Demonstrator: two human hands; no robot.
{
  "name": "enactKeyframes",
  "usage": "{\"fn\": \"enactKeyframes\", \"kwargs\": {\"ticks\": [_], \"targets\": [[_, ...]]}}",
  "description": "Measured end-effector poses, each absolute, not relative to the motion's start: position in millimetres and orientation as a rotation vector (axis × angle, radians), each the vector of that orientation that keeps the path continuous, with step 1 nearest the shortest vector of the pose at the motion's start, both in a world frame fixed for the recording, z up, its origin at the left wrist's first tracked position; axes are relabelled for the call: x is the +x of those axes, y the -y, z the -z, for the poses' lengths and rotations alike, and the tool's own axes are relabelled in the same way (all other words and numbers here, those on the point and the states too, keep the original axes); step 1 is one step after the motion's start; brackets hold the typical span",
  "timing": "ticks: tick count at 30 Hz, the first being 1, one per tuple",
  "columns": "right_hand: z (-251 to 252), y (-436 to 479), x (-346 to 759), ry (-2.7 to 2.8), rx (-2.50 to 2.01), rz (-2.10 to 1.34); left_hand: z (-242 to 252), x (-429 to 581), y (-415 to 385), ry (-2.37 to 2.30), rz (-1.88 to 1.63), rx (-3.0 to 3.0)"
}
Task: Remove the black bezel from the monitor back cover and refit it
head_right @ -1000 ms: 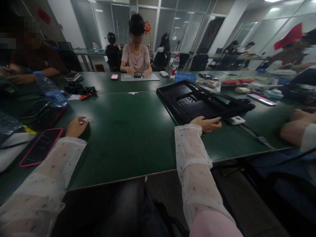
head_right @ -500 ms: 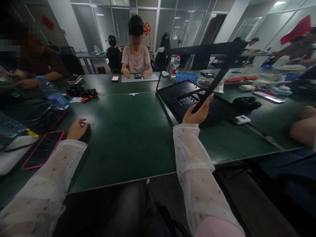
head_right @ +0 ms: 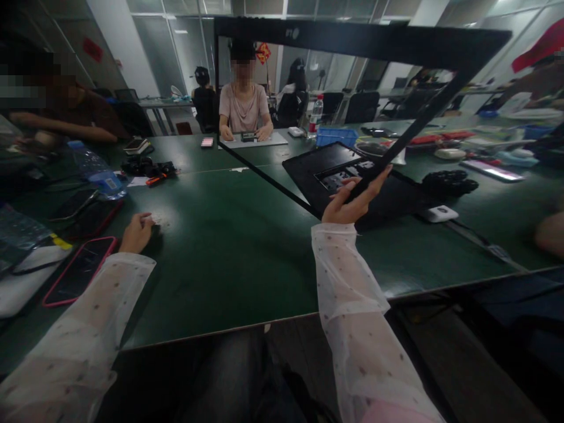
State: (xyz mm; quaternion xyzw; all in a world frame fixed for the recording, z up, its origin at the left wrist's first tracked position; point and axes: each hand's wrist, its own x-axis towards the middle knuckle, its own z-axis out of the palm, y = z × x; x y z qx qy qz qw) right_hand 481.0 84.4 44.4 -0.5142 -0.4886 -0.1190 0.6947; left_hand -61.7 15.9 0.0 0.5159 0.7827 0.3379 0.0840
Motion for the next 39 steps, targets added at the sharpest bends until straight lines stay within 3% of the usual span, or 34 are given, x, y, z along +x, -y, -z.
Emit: {"fn": "enactKeyframes", "kwargs": {"ticks": [10, 16, 27, 31, 39], "targets": [[-33, -90, 482, 1.141, -1.044, 0.341, 9, -67, -19, -2.171, -1.354, 1.507], [-38, -71, 467, 1.243, -1.128, 0.155, 19, -71, -26, -1.944, -1.575, 1.564], [-31, -73, 451, 1.287, -1.166, 0.096, 18, -66, -33, -1.639, -1.678, 1.470], [-32, -69, 453, 1.328, -1.214, 0.058, 8, -67, -34, -1.644, -1.823, 1.328], [-32, -66, 446, 1.382, -1.249, 0.061, 11, -65, -33, -1.800, -1.790, 1.244]]}}
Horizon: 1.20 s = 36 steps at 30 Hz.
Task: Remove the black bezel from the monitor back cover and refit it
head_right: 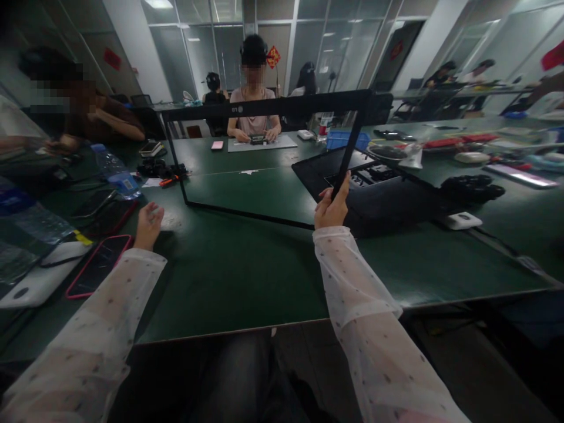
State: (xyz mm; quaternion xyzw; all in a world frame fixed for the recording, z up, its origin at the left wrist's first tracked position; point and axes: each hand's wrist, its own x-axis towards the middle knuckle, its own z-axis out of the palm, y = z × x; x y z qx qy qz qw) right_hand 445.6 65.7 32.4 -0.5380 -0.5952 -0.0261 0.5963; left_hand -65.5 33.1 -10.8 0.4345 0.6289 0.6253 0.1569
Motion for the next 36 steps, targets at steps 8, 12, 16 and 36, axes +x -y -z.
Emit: {"fn": "enactKeyframes", "kwargs": {"ticks": [8, 12, 16, 36], "targets": [[-23, -78, 456, 1.407, -1.315, -0.054, 16, -68, -33, -1.930, -1.612, 1.323], [-14, -89, 461, 1.390, -1.348, -0.091, 17, -72, -31, -2.044, -1.606, 1.365], [-7, -98, 466, 1.360, -1.338, -0.109, 20, -74, -32, -1.993, -1.605, 1.358], [13, -122, 475, 1.696, -1.621, -0.373, 18, -77, -27, -2.227, -1.131, 1.801]]}}
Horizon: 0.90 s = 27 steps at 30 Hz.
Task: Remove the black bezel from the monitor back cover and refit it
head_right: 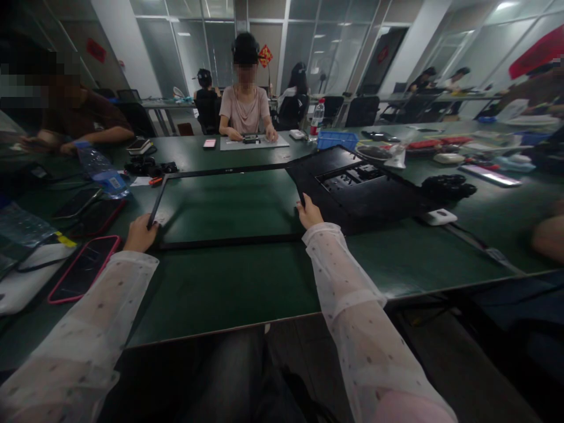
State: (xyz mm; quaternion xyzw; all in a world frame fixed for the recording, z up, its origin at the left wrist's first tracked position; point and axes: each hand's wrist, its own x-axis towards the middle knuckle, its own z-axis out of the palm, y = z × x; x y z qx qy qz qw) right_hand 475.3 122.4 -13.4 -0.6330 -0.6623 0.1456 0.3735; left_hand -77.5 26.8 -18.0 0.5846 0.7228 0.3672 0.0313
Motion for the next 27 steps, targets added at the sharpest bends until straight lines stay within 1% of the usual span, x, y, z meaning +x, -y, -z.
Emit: {"fn": "enactKeyframes", "kwargs": {"ticks": [7, 12, 18, 24, 27], "targets": [[18, -125, 478, 1.795, -1.716, -0.373, 28, -82, -28, -2.291, -1.065, 1.754], [22, -126, 479, 1.794, -1.739, -0.350, 31, -82, -27, -2.272, -1.152, 1.714], [24, -127, 483, 1.829, -1.670, -0.343, 31, -83, -27, -2.240, -1.208, 1.722], [24, -127, 482, 1.906, -1.644, -0.397, 35, -86, -28, -2.281, -1.140, 1.756], [24, -126, 480, 1.937, -1.628, -0.406, 33, -86, -28, -2.295, -1.159, 1.734]]}}
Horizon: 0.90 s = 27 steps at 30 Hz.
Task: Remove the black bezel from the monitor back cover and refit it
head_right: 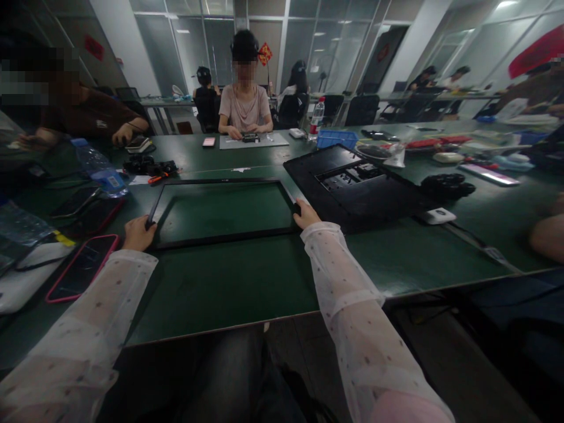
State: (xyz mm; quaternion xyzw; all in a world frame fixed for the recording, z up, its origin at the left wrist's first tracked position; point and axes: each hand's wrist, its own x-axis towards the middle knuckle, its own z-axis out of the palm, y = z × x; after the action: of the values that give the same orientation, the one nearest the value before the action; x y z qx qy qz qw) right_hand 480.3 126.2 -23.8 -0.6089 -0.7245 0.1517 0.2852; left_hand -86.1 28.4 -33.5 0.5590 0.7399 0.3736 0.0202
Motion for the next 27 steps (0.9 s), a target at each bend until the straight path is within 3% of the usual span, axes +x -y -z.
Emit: {"fn": "enactKeyframes", "kwargs": {"ticks": [9, 16, 27], "targets": [[22, -121, 474, 1.896, -1.643, -0.397, 28, -83, -26, -2.268, -1.224, 1.732], [25, -124, 474, 1.840, -1.575, -0.387, 19, -79, -24, -2.504, -0.691, 1.800], [29, -127, 475, 1.810, -1.563, -0.419, 20, -81, -24, -2.509, -0.624, 1.852]]}}
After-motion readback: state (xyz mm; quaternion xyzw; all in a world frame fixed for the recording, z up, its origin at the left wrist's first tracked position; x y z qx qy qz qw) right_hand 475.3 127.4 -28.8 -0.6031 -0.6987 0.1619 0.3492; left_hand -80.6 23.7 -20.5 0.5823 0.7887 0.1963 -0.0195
